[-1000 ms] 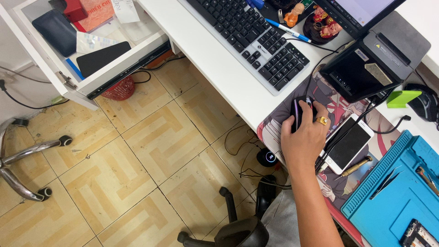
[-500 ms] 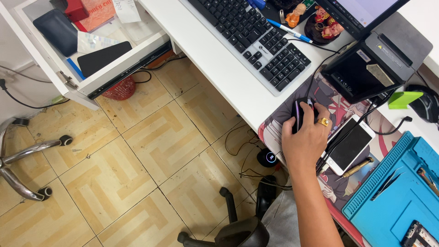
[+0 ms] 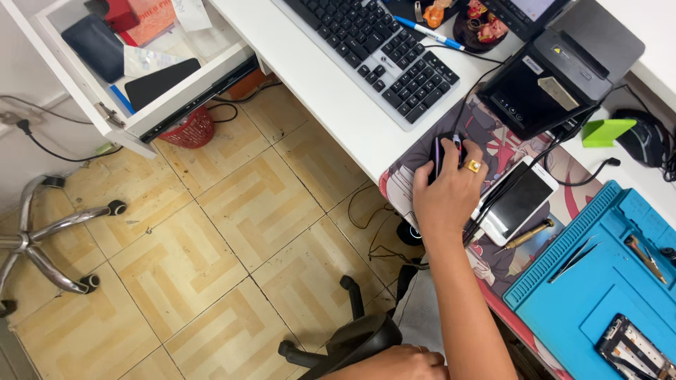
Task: The person uses a screwdriver to remove screws from a small electronic device placed on a blue work mat. They then use tweezers to handle small components and wires within the device. Finally, the person types on a computer keyboard.
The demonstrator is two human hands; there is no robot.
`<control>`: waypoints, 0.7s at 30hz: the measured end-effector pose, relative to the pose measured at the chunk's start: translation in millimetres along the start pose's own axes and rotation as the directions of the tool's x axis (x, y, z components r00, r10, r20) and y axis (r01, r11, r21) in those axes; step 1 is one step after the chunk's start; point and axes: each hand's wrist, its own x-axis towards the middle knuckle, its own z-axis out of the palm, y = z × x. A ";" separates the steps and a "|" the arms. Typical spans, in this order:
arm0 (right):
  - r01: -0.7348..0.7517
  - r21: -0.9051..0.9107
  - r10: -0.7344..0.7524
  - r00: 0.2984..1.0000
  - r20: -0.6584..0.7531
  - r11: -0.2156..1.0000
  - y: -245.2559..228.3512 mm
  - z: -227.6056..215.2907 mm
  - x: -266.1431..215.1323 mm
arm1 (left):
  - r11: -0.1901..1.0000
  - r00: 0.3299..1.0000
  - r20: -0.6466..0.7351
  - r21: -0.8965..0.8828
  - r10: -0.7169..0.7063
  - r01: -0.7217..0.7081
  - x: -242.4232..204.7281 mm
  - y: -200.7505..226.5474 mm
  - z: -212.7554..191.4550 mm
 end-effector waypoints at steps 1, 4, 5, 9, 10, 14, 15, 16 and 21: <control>-0.007 0.010 0.008 1.000 -0.008 1.000 2.4 -0.2 0.6 | 1.000 1.000 0.006 0.012 -0.007 0.007 3.1 1.9 -3.9; -0.024 0.010 0.024 1.000 0.019 1.000 5.4 1.2 -3.2 | 0.992 0.992 -0.038 -0.049 -0.120 0.118 3.9 8.6 -11.7; -0.038 -0.002 0.038 0.998 0.041 0.999 6.9 2.8 -4.1 | 0.994 0.994 -0.060 -0.060 -0.096 0.092 3.4 9.7 -13.8; -0.090 -0.027 0.092 0.991 0.094 0.996 11.9 4.8 -1.8 | 0.986 0.978 -0.127 0.005 -0.166 0.167 12.1 34.2 -35.6; -0.102 -0.023 0.104 0.990 0.094 0.994 13.1 3.4 -1.2 | 0.985 0.978 -0.117 0.009 -0.172 0.175 19.2 37.0 -40.3; -0.116 -0.022 0.118 0.989 0.091 0.993 15.1 4.4 2.2 | 0.815 0.812 0.064 0.029 -0.580 0.579 45.7 7.5 -30.6; -0.113 -0.034 0.116 0.989 0.088 0.993 15.1 5.7 1.4 | 0.696 0.674 0.174 0.195 -0.718 0.691 50.6 -10.1 -18.7; -0.119 -0.031 0.122 0.988 0.100 0.992 15.2 4.2 0.5 | 0.691 0.666 0.182 0.192 -0.723 0.697 48.5 -17.1 -16.3; -0.114 0.025 0.113 0.992 0.064 0.993 16.6 4.4 2.3 | 0.697 0.739 0.052 0.380 -0.672 0.608 26.8 -27.3 -50.7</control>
